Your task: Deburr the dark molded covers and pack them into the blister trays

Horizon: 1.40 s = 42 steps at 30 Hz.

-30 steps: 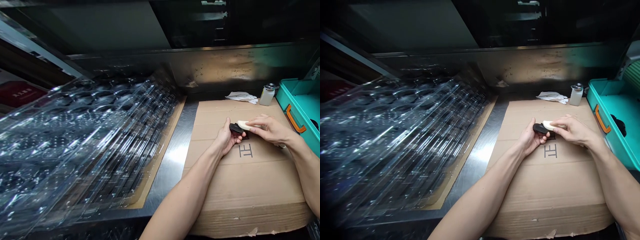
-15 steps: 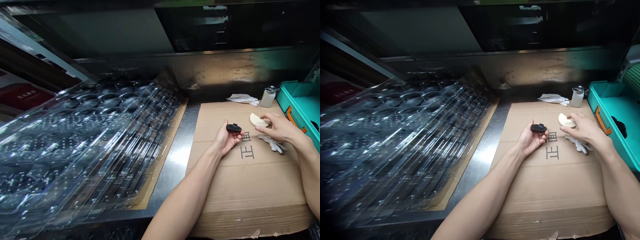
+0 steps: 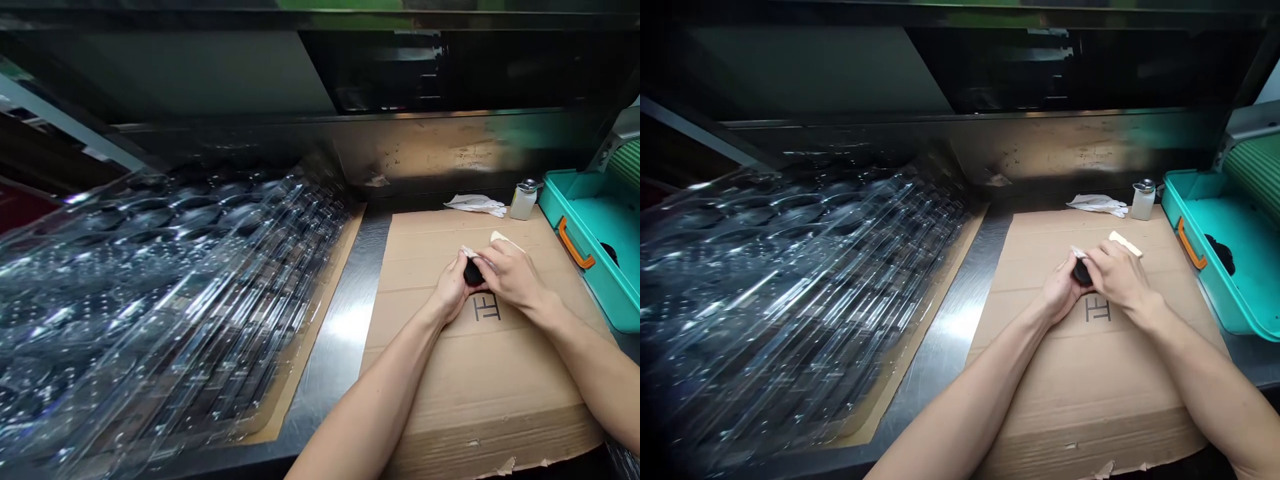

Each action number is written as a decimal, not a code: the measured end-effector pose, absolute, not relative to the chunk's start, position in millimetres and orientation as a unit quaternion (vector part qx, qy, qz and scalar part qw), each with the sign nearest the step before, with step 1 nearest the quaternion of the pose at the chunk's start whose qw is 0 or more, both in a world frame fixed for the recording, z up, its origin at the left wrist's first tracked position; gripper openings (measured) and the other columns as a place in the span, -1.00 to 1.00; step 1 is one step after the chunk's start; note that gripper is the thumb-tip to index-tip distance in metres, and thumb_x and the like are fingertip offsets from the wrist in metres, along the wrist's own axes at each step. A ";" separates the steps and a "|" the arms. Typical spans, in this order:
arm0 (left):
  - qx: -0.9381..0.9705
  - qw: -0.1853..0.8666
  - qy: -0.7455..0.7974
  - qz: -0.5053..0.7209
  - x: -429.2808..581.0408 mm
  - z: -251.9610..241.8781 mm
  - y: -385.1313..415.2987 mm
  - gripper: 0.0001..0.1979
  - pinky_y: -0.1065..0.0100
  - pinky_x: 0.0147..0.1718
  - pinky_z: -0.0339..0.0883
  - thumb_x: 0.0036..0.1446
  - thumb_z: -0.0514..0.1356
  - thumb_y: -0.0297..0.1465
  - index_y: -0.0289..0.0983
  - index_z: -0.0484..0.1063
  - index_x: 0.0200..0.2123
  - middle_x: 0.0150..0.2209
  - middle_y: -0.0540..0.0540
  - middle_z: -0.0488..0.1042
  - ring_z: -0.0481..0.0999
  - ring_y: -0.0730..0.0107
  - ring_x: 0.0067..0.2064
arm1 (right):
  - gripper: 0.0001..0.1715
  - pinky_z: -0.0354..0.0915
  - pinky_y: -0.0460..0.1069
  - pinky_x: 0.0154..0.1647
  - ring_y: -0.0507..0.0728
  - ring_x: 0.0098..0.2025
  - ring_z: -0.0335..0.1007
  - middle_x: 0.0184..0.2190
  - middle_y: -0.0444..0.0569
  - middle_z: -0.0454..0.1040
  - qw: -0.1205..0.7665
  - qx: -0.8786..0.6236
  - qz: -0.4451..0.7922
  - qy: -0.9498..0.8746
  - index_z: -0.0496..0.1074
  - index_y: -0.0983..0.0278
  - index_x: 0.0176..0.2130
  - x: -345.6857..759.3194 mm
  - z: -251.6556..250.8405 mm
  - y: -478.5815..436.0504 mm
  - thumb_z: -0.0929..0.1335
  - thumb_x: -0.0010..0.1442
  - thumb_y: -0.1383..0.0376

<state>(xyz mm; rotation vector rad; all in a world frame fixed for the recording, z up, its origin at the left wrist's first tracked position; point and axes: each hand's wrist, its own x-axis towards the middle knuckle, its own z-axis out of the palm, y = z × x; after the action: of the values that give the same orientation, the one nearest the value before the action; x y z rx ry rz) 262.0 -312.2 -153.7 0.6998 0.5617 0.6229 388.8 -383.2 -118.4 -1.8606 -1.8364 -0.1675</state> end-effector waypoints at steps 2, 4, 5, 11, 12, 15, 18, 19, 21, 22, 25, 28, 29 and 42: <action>0.345 0.845 0.279 0.299 262.8 -154.3 -315.0 -0.67 0.32 -0.25 0.57 0.47 0.03 -0.24 -0.34 0.47 -0.17 -0.29 -0.11 0.56 0.56 0.42 -0.31 | -0.60 0.17 0.04 -0.18 0.18 -0.21 0.36 -0.26 0.07 0.50 0.203 -0.703 -0.104 -0.674 0.55 0.27 -0.21 386.4 -124.4 -379.9 0.20 0.45 0.21; 0.350 0.840 0.291 0.294 262.3 -153.8 -314.2 -0.65 0.32 -0.30 0.58 0.45 0.06 -0.21 -0.36 0.48 -0.20 -0.34 -0.12 0.55 0.56 0.41 -0.35 | -0.62 0.15 0.04 -0.19 0.18 -0.20 0.36 -0.26 0.08 0.51 0.156 -0.715 -0.117 -0.672 0.54 0.27 -0.26 391.0 -126.0 -379.4 0.21 0.44 0.23; 0.349 0.841 0.298 0.288 261.6 -153.0 -312.8 -0.63 0.32 -0.32 0.57 0.45 0.06 -0.19 -0.37 0.48 -0.19 -0.33 -0.15 0.56 0.57 0.39 -0.36 | -0.64 0.15 0.04 -0.19 0.19 -0.19 0.36 -0.25 0.08 0.51 0.135 -0.719 -0.113 -0.672 0.55 0.28 -0.26 394.9 -125.8 -380.0 0.23 0.43 0.25; 0.336 0.847 0.346 0.226 258.8 -147.4 -306.2 -0.50 0.36 -0.46 0.53 0.50 -0.11 -0.17 -0.44 0.46 -0.10 -0.39 -0.28 0.60 0.59 0.33 -0.49 | -0.64 0.18 0.03 -0.13 0.18 -0.13 0.38 -0.19 0.08 0.54 0.166 -0.719 -0.113 -0.666 0.57 0.28 -0.17 405.6 -124.1 -382.9 0.22 0.44 0.23; 0.343 0.841 0.350 0.230 259.1 -147.5 -306.6 -0.53 0.37 -0.49 0.52 0.49 -0.09 -0.18 -0.42 0.46 -0.13 -0.43 -0.22 0.58 0.57 0.35 -0.52 | -0.64 0.18 0.03 -0.11 0.18 -0.12 0.38 -0.20 0.06 0.55 0.167 -0.707 -0.110 -0.678 0.57 0.27 -0.18 403.7 -125.3 -381.9 0.22 0.45 0.22; 0.379 0.825 0.347 0.235 259.4 -149.7 -307.5 -0.57 0.38 -0.49 0.51 0.47 -0.02 -0.16 -0.39 0.45 -0.21 -0.45 -0.17 0.56 0.55 0.38 -0.53 | -0.67 0.16 0.04 -0.13 0.18 -0.16 0.39 -0.23 0.05 0.56 0.141 -0.705 -0.096 -0.688 0.56 0.26 -0.23 403.1 -131.3 -378.1 0.25 0.43 0.22; 0.431 0.815 0.321 0.217 254.1 -150.8 -303.7 -0.60 0.42 -0.41 0.50 0.42 0.08 -0.15 -0.40 0.44 -0.20 -0.33 -0.27 0.61 0.60 0.39 -0.43 | -0.71 0.14 0.04 -0.21 0.19 -0.15 0.41 -0.21 0.04 0.56 0.176 -0.749 -0.107 -0.630 0.55 0.26 -0.18 417.8 -137.6 -377.6 0.26 0.41 0.23; 0.458 0.806 0.310 0.211 249.8 -150.0 -301.3 -0.66 0.46 -0.41 0.48 0.40 0.13 -0.18 -0.39 0.43 -0.20 -0.30 -0.28 0.61 0.60 0.41 -0.40 | -0.72 0.14 0.03 -0.22 0.19 -0.13 0.42 -0.21 0.03 0.57 0.201 -0.758 -0.112 -0.610 0.54 0.26 -0.16 425.0 -139.1 -378.1 0.26 0.41 0.23; 0.529 0.767 0.305 0.198 236.4 -145.8 -295.8 -0.76 0.52 -0.47 0.38 0.35 0.19 -0.24 -0.34 0.37 -0.21 -0.32 -0.20 0.59 0.55 0.49 -0.43 | -0.71 0.16 0.03 -0.20 0.20 -0.10 0.43 -0.19 0.03 0.57 0.251 -0.768 -0.122 -0.577 0.53 0.26 -0.14 439.0 -140.9 -379.5 0.25 0.41 0.22; 0.569 0.736 0.316 0.186 227.5 -142.2 -293.4 -0.77 0.53 -0.52 0.32 0.33 0.21 -0.25 -0.30 0.33 -0.20 -0.37 -0.13 0.56 0.49 0.51 -0.48 | -0.70 0.17 0.04 -0.18 0.20 -0.08 0.43 -0.16 0.05 0.57 0.269 -0.773 -0.128 -0.561 0.53 0.26 -0.12 445.0 -141.4 -380.1 0.24 0.42 0.21; 0.679 0.625 0.369 0.108 195.8 -126.2 -288.2 -0.70 0.52 -0.59 0.19 0.29 0.23 -0.15 -0.22 0.23 -0.18 -0.48 0.03 0.46 0.40 0.51 -0.55 | -0.66 0.19 0.05 -0.15 0.24 -0.04 0.42 -0.10 0.11 0.55 0.277 -0.800 -0.128 -0.517 0.52 0.27 -0.09 457.0 -142.0 -381.1 0.21 0.43 0.20; 0.751 0.554 0.355 -0.056 169.0 -110.5 -284.9 -0.62 0.48 -0.56 0.20 0.22 0.26 -0.06 -0.23 0.32 -0.14 -0.40 0.01 0.47 0.46 0.45 -0.48 | -0.64 0.23 0.07 -0.11 0.27 -0.01 0.41 -0.05 0.16 0.54 0.244 -0.831 -0.076 -0.494 0.51 0.30 -0.05 461.9 -144.2 -379.9 0.19 0.43 0.22; 0.769 0.525 0.349 -0.107 163.0 -107.6 -284.2 -0.59 0.45 -0.54 0.24 0.19 0.27 -0.05 -0.24 0.37 -0.10 -0.33 -0.02 0.50 0.47 0.43 -0.47 | -0.63 0.25 0.07 -0.08 0.27 0.02 0.41 -0.01 0.17 0.53 0.233 -0.837 -0.049 -0.493 0.50 0.31 -0.03 462.5 -145.5 -378.9 0.19 0.43 0.23; 0.914 0.155 0.371 -0.061 125.2 -137.6 -315.0 -0.38 0.17 -0.11 0.54 0.20 0.16 0.05 -0.14 0.41 0.21 0.14 -0.22 0.47 0.63 0.17 -0.20 | -0.62 0.32 0.12 0.07 0.29 0.13 0.35 0.09 0.19 0.49 0.246 -0.825 0.067 -0.505 0.51 0.32 0.08 460.5 -157.7 -372.8 0.26 0.37 0.32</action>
<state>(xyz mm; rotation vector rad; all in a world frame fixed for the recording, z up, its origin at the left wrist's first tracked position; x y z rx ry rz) 125.2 -315.0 -137.6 2.6174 1.0614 -0.1745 460.5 -372.8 -157.7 -2.2502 -1.3776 0.1825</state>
